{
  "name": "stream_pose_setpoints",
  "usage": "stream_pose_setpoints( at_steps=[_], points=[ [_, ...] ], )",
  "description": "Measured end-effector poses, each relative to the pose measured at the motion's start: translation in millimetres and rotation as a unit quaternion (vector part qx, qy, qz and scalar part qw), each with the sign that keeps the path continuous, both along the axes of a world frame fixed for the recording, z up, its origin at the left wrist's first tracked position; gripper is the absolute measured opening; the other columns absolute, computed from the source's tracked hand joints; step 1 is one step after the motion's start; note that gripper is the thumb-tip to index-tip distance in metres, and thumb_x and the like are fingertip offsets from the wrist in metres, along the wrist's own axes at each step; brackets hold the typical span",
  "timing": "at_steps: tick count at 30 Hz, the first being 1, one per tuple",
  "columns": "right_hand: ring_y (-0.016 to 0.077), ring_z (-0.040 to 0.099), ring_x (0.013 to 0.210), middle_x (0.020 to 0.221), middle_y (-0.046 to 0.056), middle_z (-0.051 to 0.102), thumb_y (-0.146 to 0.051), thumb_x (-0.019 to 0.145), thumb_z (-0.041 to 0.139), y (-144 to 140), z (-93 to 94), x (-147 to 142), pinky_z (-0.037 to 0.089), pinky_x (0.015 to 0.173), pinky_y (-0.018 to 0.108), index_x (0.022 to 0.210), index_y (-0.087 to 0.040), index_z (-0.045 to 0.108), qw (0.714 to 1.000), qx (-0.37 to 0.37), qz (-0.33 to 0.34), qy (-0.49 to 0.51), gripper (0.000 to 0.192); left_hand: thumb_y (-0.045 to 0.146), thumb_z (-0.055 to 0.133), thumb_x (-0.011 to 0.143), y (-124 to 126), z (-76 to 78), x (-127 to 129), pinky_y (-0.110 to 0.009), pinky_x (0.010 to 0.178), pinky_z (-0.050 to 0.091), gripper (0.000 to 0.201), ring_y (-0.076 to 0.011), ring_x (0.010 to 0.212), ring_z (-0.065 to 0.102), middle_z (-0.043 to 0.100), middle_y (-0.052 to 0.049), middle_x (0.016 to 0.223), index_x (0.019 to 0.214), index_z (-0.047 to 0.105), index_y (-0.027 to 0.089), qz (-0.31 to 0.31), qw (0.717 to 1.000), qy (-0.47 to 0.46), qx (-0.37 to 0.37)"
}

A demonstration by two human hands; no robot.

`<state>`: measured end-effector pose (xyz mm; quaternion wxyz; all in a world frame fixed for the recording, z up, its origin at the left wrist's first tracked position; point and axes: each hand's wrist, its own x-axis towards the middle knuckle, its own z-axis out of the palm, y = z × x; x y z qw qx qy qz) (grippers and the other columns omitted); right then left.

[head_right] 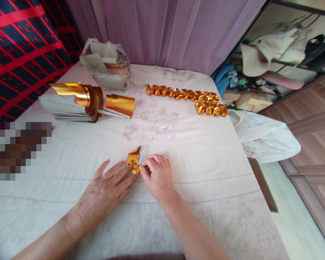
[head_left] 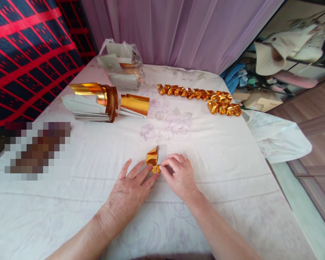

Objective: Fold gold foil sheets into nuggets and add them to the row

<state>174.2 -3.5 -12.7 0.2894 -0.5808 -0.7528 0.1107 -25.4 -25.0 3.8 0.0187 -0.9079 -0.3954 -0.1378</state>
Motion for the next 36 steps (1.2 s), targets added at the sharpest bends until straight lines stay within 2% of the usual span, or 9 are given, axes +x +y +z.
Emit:
stream_pose_setpoints(
  at_steps=[7,25,32,36],
  points=[
    [0.0192,0.059,0.086,0.084,0.001,0.065,-0.02,0.083,0.067,-0.2,3.2,-0.9,0.038,0.079,0.033,0.075,-0.022,0.064,1.0,-0.02,-0.004,-0.004,0.009,0.032,0.061,0.092,-0.7,-1.2,2.5,-0.054,0.116,0.023,0.029,-0.0272,0.121,0.057,0.067,-0.001,0.126,0.12,0.065,0.029,0.012,1.0,-0.011,0.013],
    [0.0206,0.06,0.087,0.088,0.002,0.066,-0.021,0.085,0.065,-1.0,-0.6,-0.6,0.04,0.079,0.035,0.079,-0.023,0.065,1.0,-0.013,-0.009,-0.002,0.006,0.024,0.06,0.09,-2.8,-6.5,5.3,-0.057,0.116,0.022,0.029,-0.0277,0.121,0.057,0.067,-0.006,0.125,0.118,0.066,0.025,0.01,1.0,-0.002,0.021],
    [0.0213,0.06,0.09,0.092,0.003,0.066,-0.023,0.085,0.066,-1.3,-1.3,-0.2,0.041,0.081,0.036,0.084,-0.023,0.065,1.0,-0.014,-0.006,-0.008,0.002,0.024,0.059,0.091,-3.1,-3.1,9.3,-0.056,0.117,0.021,0.026,-0.0268,0.119,0.058,0.068,-0.005,0.124,0.116,0.067,0.025,0.027,0.999,-0.011,0.027],
    [0.022,0.06,0.09,0.094,0.004,0.065,-0.029,0.082,0.071,-1.3,-0.4,-0.7,0.042,0.082,0.037,0.085,-0.023,0.065,1.0,-0.011,-0.004,-0.009,0.008,0.025,0.055,0.093,-1.7,-0.9,11.7,-0.055,0.117,0.021,0.024,-0.0256,0.117,0.059,0.069,-0.004,0.121,0.114,0.068,0.024,0.03,0.999,-0.021,0.036]
  ],
)
